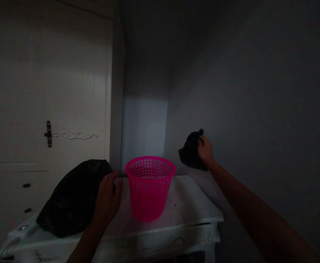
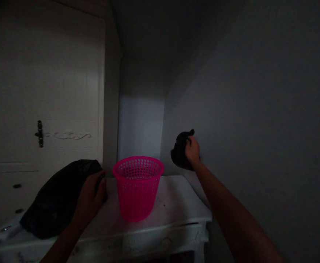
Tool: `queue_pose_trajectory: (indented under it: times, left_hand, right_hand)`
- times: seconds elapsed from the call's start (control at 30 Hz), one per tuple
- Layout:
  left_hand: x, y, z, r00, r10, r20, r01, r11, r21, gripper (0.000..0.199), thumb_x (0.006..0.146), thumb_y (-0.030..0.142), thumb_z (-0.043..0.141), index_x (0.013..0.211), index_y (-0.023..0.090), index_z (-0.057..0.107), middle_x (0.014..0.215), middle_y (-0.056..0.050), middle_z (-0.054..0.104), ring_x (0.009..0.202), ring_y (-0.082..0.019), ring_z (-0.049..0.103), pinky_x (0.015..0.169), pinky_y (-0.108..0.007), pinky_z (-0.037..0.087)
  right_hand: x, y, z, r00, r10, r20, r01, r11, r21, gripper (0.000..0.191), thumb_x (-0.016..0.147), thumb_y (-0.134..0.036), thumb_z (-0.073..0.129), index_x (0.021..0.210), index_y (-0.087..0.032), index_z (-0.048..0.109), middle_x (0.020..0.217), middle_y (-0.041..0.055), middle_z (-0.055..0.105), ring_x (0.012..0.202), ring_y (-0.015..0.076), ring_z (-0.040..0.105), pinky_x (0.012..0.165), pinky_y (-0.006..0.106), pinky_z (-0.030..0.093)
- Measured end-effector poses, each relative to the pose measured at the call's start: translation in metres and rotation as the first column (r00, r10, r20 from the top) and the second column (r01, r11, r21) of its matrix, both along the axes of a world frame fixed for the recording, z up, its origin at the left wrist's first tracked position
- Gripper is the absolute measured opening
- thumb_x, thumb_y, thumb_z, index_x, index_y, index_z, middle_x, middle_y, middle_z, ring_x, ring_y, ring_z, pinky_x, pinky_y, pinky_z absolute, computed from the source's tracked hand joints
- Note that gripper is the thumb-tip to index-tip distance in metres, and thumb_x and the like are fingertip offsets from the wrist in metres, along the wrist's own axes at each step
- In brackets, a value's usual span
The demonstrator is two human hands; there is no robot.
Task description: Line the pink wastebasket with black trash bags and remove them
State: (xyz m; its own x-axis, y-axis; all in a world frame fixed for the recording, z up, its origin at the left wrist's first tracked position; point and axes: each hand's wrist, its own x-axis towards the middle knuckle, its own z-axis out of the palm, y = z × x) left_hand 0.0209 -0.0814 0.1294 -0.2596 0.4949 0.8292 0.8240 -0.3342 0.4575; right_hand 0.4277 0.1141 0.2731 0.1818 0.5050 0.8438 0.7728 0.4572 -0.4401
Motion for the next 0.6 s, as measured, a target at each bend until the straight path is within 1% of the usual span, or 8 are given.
queue_pose_trajectory:
  times: [0.07,0.13,0.2,0.27,0.33,0.43,0.5,0.6]
  left_hand:
    - [0.020,0.007,0.021,0.990,-0.136,-0.045,0.137,0.991,-0.002,0.044,0.103,0.049,0.042,0.126,0.020,0.066,0.125,-0.013,0.071,0.121,-0.028,0.063,0.110,-0.048,0.048]
    - [0.033,0.016,0.038,0.972,-0.228,-0.062,0.228,0.974,0.002,0.043,0.102,0.049,0.045,0.126,0.020,0.067,0.126,-0.013,0.072,0.122,-0.028,0.064,0.112,-0.048,0.047]
    - [0.039,0.029,0.053,0.961,-0.275,-0.039,0.275,0.961,-0.004,0.045,0.101,0.048,0.047,0.128,0.018,0.067,0.128,-0.014,0.071,0.122,-0.028,0.065,0.111,-0.048,0.049]
    - [0.039,0.043,0.064,0.955,-0.296,0.016,0.296,0.955,-0.029,0.048,0.099,0.047,0.048,0.133,0.017,0.065,0.134,-0.015,0.070,0.118,-0.027,0.068,0.107,-0.047,0.053]
    - [0.037,0.059,0.074,0.950,-0.304,0.073,0.308,0.949,-0.063,0.052,0.098,0.044,0.047,0.138,0.016,0.062,0.140,-0.016,0.068,0.116,-0.026,0.070,0.105,-0.045,0.055]
    - [0.037,0.080,0.086,0.944,-0.309,0.117,0.324,0.936,-0.139,0.053,0.098,0.041,0.046,0.140,0.014,0.062,0.141,-0.017,0.068,0.123,-0.027,0.069,0.110,-0.046,0.052]
    - [0.040,0.091,0.092,0.944,-0.306,0.121,0.324,0.928,-0.185,0.052,0.098,0.040,0.045,0.139,0.013,0.063,0.142,-0.017,0.068,0.128,-0.028,0.067,0.113,-0.045,0.050]
    - [0.043,0.102,0.097,0.945,-0.309,0.104,0.326,0.910,-0.258,0.050,0.100,0.035,0.042,0.139,0.012,0.063,0.141,-0.017,0.070,0.128,-0.025,0.067,0.109,-0.039,0.051]
  right_hand:
    - [-0.015,-0.004,0.041,0.996,0.084,-0.004,-0.083,0.992,0.095,0.040,0.098,-0.028,0.038,0.126,-0.017,0.064,0.126,0.0150,0.071,0.115,0.0247,0.064,0.107,0.044,0.049]
    - [-0.033,-0.008,0.072,0.987,0.161,-0.005,-0.158,0.974,0.164,0.035,0.097,-0.029,0.042,0.121,-0.022,0.067,0.119,0.0114,0.072,0.109,0.0249,0.065,0.104,0.046,0.050]
    - [-0.054,-0.009,0.091,0.979,0.204,-0.015,-0.197,0.960,0.197,0.031,0.097,-0.026,0.046,0.116,-0.024,0.069,0.117,0.0111,0.073,0.109,0.0262,0.065,0.103,0.047,0.050]
    - [-0.075,-0.008,0.097,0.975,0.219,-0.044,-0.207,0.958,0.198,0.029,0.096,-0.025,0.048,0.115,-0.022,0.071,0.118,0.0132,0.073,0.111,0.0272,0.064,0.103,0.046,0.049]
    - [-0.096,-0.006,0.091,0.970,0.231,-0.070,-0.216,0.961,0.174,0.027,0.096,-0.024,0.050,0.110,-0.018,0.073,0.113,0.0138,0.074,0.107,0.0267,0.065,0.100,0.044,0.050]
    - [-0.127,-0.005,0.067,0.948,0.314,-0.059,-0.310,0.948,0.067,0.022,0.094,-0.027,0.055,0.094,-0.018,0.075,0.095,0.0086,0.074,0.092,0.0230,0.066,0.091,0.038,0.051]
    - [-0.146,-0.005,0.044,0.908,0.417,-0.036,-0.417,0.909,-0.003,0.019,0.092,-0.028,0.059,0.088,-0.020,0.076,0.091,0.0063,0.072,0.089,0.0211,0.064,0.090,0.035,0.050]
    - [-0.170,-0.008,0.009,0.811,0.585,-0.015,-0.584,0.809,-0.063,0.012,0.088,-0.028,0.066,0.088,-0.021,0.076,0.098,0.0053,0.072,0.093,0.0197,0.064,0.093,0.034,0.050]
